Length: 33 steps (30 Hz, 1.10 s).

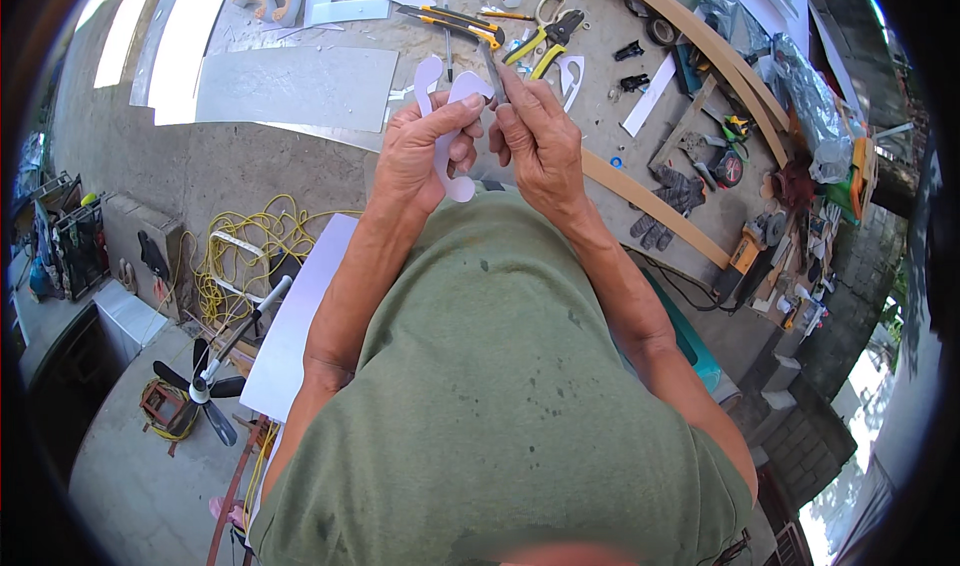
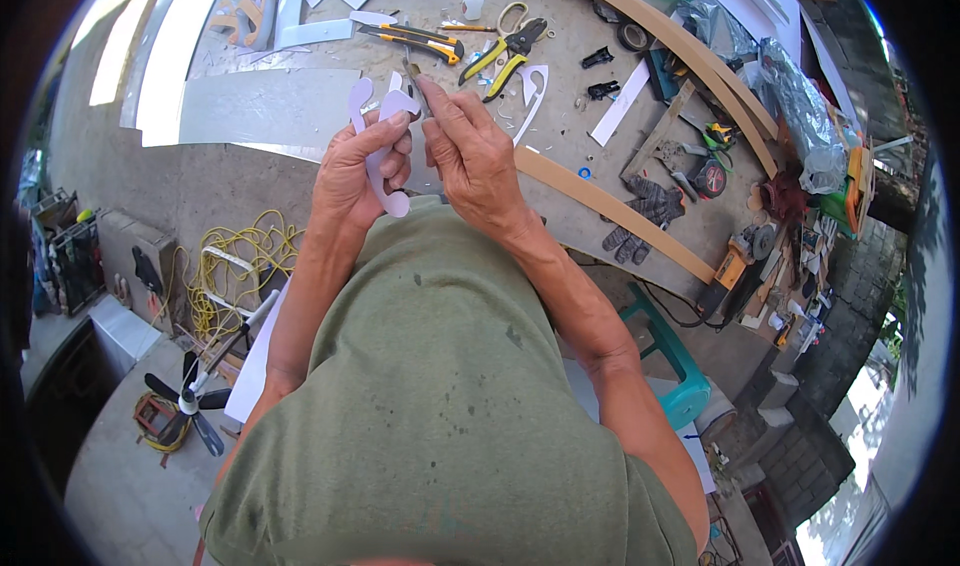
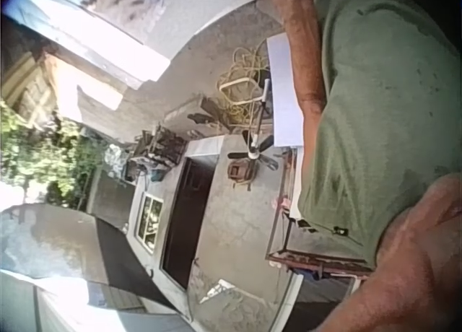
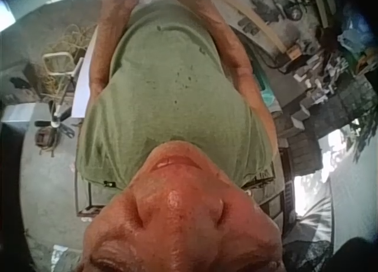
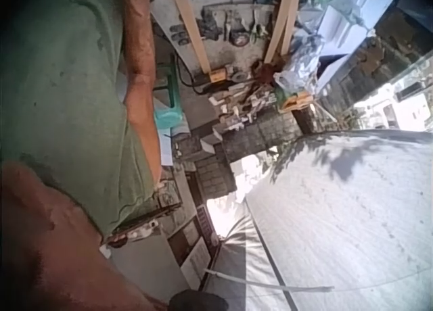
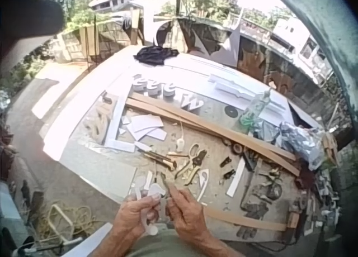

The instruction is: Using a file to smooth the edges of a white plastic letter and checking the fit against a wooden base.

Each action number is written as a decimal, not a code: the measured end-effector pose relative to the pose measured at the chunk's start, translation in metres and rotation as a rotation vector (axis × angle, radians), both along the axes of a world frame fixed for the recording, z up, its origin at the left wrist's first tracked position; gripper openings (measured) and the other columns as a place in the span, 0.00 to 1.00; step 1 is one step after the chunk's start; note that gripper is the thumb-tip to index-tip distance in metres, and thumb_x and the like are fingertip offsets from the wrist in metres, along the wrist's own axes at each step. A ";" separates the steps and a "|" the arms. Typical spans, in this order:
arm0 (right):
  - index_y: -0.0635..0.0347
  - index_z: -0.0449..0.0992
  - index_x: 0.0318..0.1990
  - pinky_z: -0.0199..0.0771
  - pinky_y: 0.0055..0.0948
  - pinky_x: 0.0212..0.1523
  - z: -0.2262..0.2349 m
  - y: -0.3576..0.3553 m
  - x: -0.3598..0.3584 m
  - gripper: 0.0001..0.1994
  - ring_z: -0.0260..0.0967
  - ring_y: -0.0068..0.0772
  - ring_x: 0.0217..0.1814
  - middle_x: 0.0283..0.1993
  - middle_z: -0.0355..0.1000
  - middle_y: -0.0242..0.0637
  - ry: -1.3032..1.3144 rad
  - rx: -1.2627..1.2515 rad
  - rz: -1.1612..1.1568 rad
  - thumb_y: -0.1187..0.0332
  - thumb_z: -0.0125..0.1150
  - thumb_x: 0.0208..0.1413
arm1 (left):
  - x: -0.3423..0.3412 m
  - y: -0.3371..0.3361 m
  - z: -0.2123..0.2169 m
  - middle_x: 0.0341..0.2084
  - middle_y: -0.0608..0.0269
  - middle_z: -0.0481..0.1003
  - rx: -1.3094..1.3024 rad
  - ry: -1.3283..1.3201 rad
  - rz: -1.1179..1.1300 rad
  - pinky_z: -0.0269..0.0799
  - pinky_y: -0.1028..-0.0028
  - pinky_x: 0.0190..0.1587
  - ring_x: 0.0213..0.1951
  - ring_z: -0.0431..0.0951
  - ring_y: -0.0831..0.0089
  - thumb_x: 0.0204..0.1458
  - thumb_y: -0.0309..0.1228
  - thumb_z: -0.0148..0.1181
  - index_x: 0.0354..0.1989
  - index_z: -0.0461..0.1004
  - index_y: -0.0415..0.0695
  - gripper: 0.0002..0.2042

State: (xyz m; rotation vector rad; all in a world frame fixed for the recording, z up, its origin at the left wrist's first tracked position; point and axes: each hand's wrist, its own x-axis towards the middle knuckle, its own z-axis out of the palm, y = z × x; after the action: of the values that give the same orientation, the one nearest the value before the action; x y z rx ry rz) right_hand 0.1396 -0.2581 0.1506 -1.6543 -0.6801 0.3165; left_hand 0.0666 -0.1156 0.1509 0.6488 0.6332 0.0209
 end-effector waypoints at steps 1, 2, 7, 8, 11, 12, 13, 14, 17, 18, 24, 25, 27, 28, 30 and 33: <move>0.63 0.70 0.62 0.69 0.27 0.24 -0.002 -0.004 -0.003 0.19 0.67 0.23 0.25 0.39 0.68 0.38 -0.001 0.000 -0.003 0.76 0.54 0.64 | 0.000 -0.001 0.000 0.22 0.63 0.77 -0.001 -0.004 0.004 0.65 0.79 0.19 0.17 0.69 0.83 0.53 0.29 0.67 0.33 0.78 0.40 0.06; 0.64 0.70 0.62 0.68 0.26 0.24 -0.008 -0.007 -0.008 0.18 0.68 0.23 0.25 0.38 0.68 0.38 -0.008 -0.018 0.023 0.75 0.54 0.64 | 0.001 0.002 0.001 0.22 0.63 0.77 0.004 -0.009 0.018 0.65 0.79 0.19 0.17 0.70 0.83 0.53 0.29 0.67 0.33 0.78 0.39 0.06; 0.68 0.68 0.62 0.67 0.24 0.22 -0.016 -0.018 -0.012 0.18 0.68 0.21 0.25 0.36 0.69 0.37 0.169 0.014 0.021 0.73 0.52 0.66 | 0.001 0.002 -0.001 0.24 0.62 0.77 0.111 -0.005 0.060 0.67 0.79 0.22 0.20 0.71 0.82 0.57 0.33 0.64 0.36 0.78 0.38 0.09; 0.68 0.68 0.62 0.67 0.24 0.22 -0.011 -0.014 -0.011 0.18 0.68 0.21 0.25 0.36 0.69 0.37 0.172 0.015 0.024 0.73 0.52 0.66 | 0.000 -0.002 0.001 0.24 0.62 0.78 0.122 0.005 0.084 0.68 0.79 0.24 0.21 0.72 0.81 0.58 0.35 0.63 0.38 0.79 0.38 0.11; 0.67 0.67 0.63 0.67 0.22 0.21 -0.005 0.000 0.004 0.19 0.68 0.19 0.26 0.36 0.69 0.35 0.509 0.242 -0.077 0.72 0.54 0.66 | 0.005 -0.008 0.005 0.26 0.63 0.77 0.169 0.058 0.146 0.68 0.79 0.26 0.24 0.73 0.81 0.60 0.38 0.61 0.38 0.79 0.38 0.13; 0.66 0.67 0.63 0.67 0.21 0.21 -0.007 0.002 0.008 0.20 0.68 0.18 0.27 0.36 0.70 0.34 0.482 0.233 -0.037 0.72 0.55 0.65 | 0.004 -0.007 0.002 0.26 0.63 0.77 0.170 0.058 0.147 0.68 0.79 0.26 0.24 0.73 0.81 0.60 0.38 0.61 0.38 0.79 0.38 0.13; 0.65 0.67 0.63 0.67 0.19 0.21 -0.008 0.003 0.011 0.20 0.68 0.18 0.27 0.37 0.70 0.33 0.455 0.223 0.003 0.72 0.57 0.65 | 0.002 -0.005 -0.004 0.25 0.64 0.77 0.203 0.041 0.093 0.68 0.79 0.26 0.24 0.73 0.81 0.60 0.38 0.61 0.38 0.79 0.38 0.13; 0.65 0.67 0.63 0.67 0.19 0.21 -0.008 0.004 0.013 0.20 0.68 0.18 0.27 0.37 0.70 0.33 0.456 0.223 0.004 0.72 0.57 0.65 | 0.000 -0.004 -0.007 0.25 0.65 0.77 0.234 0.025 0.038 0.68 0.79 0.25 0.25 0.73 0.82 0.60 0.38 0.61 0.38 0.79 0.38 0.13; 0.66 0.67 0.63 0.68 0.19 0.21 -0.003 0.007 0.020 0.22 0.69 0.18 0.27 0.36 0.70 0.33 0.568 0.185 0.043 0.74 0.60 0.62 | -0.005 -0.004 -0.009 0.25 0.66 0.76 0.256 -0.011 -0.014 0.67 0.80 0.24 0.25 0.73 0.82 0.60 0.39 0.61 0.37 0.79 0.38 0.14; 0.68 0.66 0.64 0.69 0.20 0.21 -0.002 0.007 0.022 0.24 0.69 0.19 0.27 0.33 0.70 0.33 0.609 0.171 0.040 0.74 0.61 0.61 | -0.006 -0.003 -0.009 0.25 0.66 0.76 0.256 -0.009 -0.012 0.67 0.80 0.24 0.25 0.73 0.82 0.60 0.39 0.61 0.37 0.79 0.38 0.14; 0.72 0.65 0.63 0.69 0.20 0.19 0.000 0.008 0.030 0.26 0.69 0.20 0.25 0.31 0.71 0.35 0.897 0.256 0.118 0.77 0.64 0.58 | -0.005 0.000 0.002 0.26 0.62 0.77 0.411 0.009 -0.103 0.72 0.78 0.26 0.25 0.76 0.78 0.63 0.41 0.57 0.46 0.75 0.36 0.18; 0.72 0.65 0.63 0.69 0.19 0.19 0.000 0.007 0.035 0.26 0.69 0.20 0.24 0.32 0.72 0.36 1.066 0.270 0.178 0.77 0.63 0.57 | -0.007 0.002 0.002 0.30 0.59 0.78 0.164 -0.093 -0.042 0.74 0.77 0.29 0.30 0.78 0.75 0.64 0.42 0.54 0.52 0.71 0.34 0.20; 0.72 0.66 0.61 0.69 0.19 0.19 -0.009 0.004 0.048 0.25 0.69 0.20 0.25 0.34 0.72 0.36 1.196 0.330 0.234 0.78 0.63 0.57 | -0.008 0.007 0.000 0.34 0.57 0.79 -0.083 -0.196 0.013 0.76 0.76 0.33 0.34 0.80 0.72 0.66 0.43 0.51 0.58 0.68 0.33 0.24; 0.72 0.66 0.60 0.69 0.19 0.18 -0.014 0.003 0.051 0.23 0.70 0.21 0.26 0.35 0.73 0.37 1.328 0.390 0.295 0.79 0.63 0.57 | -0.011 0.008 -0.007 0.39 0.55 0.78 -0.127 -0.239 0.062 0.77 0.75 0.38 0.39 0.79 0.70 0.67 0.44 0.48 0.61 0.64 0.33 0.26; 0.72 0.66 0.60 0.68 0.19 0.18 -0.018 0.008 0.049 0.23 0.69 0.20 0.27 0.35 0.73 0.36 1.370 0.402 0.296 0.78 0.63 0.57 | -0.013 0.010 -0.018 0.49 0.53 0.74 -0.052 -0.279 0.103 0.76 0.74 0.49 0.50 0.77 0.69 0.64 0.38 0.54 0.65 0.60 0.32 0.26; 0.71 0.67 0.60 0.67 0.19 0.19 -0.025 0.014 0.046 0.23 0.68 0.20 0.29 0.36 0.73 0.36 1.395 0.399 0.294 0.77 0.63 0.57 | -0.014 0.003 -0.032 0.49 0.56 0.74 0.413 -0.275 0.083 0.76 0.72 0.49 0.50 0.76 0.70 0.58 0.26 0.63 0.64 0.62 0.34 0.26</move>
State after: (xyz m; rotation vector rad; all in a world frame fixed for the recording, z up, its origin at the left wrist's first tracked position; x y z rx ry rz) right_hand 0.1858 -0.2445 0.1254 -0.6364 0.1125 1.2800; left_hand 0.0522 -0.1130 0.1191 0.9974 0.3890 0.3198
